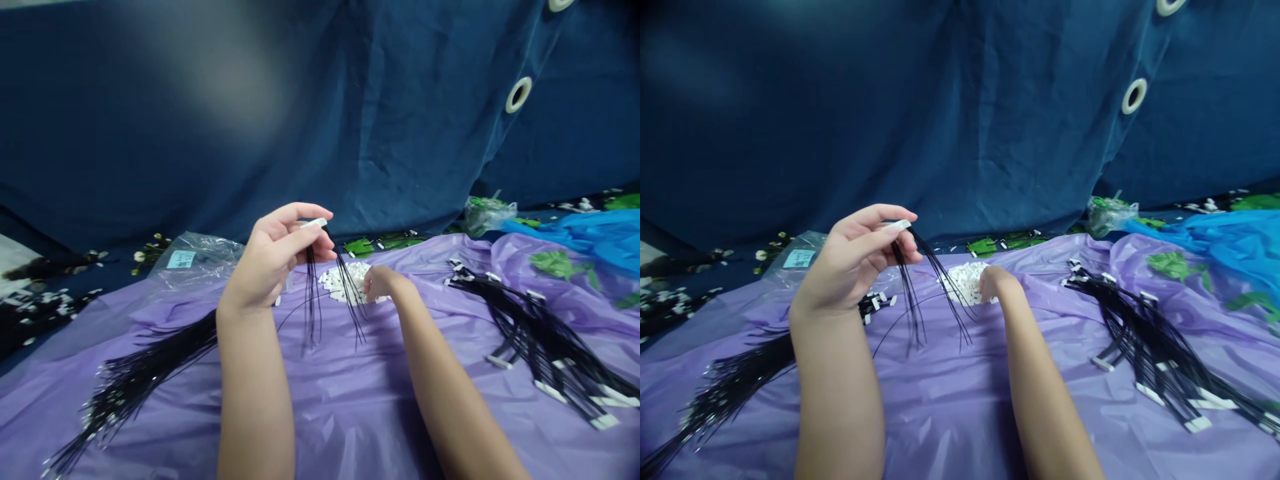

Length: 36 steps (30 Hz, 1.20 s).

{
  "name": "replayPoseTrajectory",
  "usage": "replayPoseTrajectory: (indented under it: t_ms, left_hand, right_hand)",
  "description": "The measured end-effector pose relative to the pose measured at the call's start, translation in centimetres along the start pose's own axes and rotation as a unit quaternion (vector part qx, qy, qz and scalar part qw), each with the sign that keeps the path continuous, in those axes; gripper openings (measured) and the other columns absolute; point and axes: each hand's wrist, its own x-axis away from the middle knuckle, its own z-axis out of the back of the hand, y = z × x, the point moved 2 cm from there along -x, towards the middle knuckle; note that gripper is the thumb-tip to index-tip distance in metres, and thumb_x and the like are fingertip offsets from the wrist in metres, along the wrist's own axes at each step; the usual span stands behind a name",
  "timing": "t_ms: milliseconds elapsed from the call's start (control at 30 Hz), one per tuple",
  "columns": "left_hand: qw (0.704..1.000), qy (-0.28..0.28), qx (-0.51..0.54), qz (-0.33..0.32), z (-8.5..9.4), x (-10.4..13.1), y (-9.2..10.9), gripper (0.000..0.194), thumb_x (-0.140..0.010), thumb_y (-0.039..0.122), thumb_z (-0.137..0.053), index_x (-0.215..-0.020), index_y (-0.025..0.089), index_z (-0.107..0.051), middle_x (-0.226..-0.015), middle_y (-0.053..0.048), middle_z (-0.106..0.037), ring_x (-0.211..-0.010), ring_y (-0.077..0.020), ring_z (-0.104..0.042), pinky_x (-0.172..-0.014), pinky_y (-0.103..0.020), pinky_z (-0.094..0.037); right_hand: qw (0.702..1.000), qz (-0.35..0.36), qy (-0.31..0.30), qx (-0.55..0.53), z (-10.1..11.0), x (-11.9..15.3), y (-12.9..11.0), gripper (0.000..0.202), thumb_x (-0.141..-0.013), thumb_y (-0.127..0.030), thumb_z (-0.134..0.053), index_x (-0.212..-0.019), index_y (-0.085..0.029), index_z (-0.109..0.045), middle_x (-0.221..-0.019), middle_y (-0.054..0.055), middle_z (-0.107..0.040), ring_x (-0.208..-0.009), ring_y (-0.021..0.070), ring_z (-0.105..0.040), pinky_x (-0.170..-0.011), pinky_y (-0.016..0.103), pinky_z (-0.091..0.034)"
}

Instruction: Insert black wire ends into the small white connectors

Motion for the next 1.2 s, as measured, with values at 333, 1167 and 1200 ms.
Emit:
replayPoseTrajectory:
  t_ms: [333, 1167, 1200]
  left_hand:
    - [0.994, 0.013, 0.062, 0.093, 0.9, -0.7, -0.8, 0.002, -0.073, 0.017, -0.059, -0.074, 0.017, -0.057, -0.051, 0.002, -0.056, -0.057, -0.0169, -0.066, -0.063, -0.030, -0.056]
    - [0.992, -0.111, 0.018, 0.058, -0.7, -2.3, -3.8, 0.025, -0.085, 0.043, -0.052, -0.082, 0.019, -0.059, -0.049, 0.006, -0.028, -0.038, -0.0056, -0.023, -0.038, -0.020, -0.014]
    - [0.992, -0.113, 0.021, 0.059, -0.7, -2.3, -3.7, 0.024, -0.084, 0.041, -0.053, -0.081, 0.019, -0.059, -0.049, 0.006, -0.028, -0.038, -0.0055, -0.022, -0.038, -0.020, -0.014]
  right_hand:
    - [0.968, 0.116, 0.172, -0.144, 2.5, 2.0, 1.4, 0.013, -0.077, -0.022, -0.070, -0.086, -0.015, -0.065, -0.079, 0.004, -0.067, -0.070, 0.0118, -0.059, -0.062, 0.022, -0.045]
    - [0.668, 0.329, 0.628, -0.225, 5.0, 12.4, -6.7, 0.010, -0.081, -0.033, -0.070, -0.083, -0.023, -0.066, -0.079, 0.000, -0.065, -0.067, 0.0121, -0.055, -0.062, 0.024, -0.043]
    - [0.673, 0.326, 0.631, -0.208, 5.0, 12.4, -6.7, 0.010, -0.082, -0.033, -0.068, -0.083, -0.023, -0.066, -0.079, 0.000, -0.065, -0.069, 0.0125, -0.056, -0.063, 0.025, -0.042]
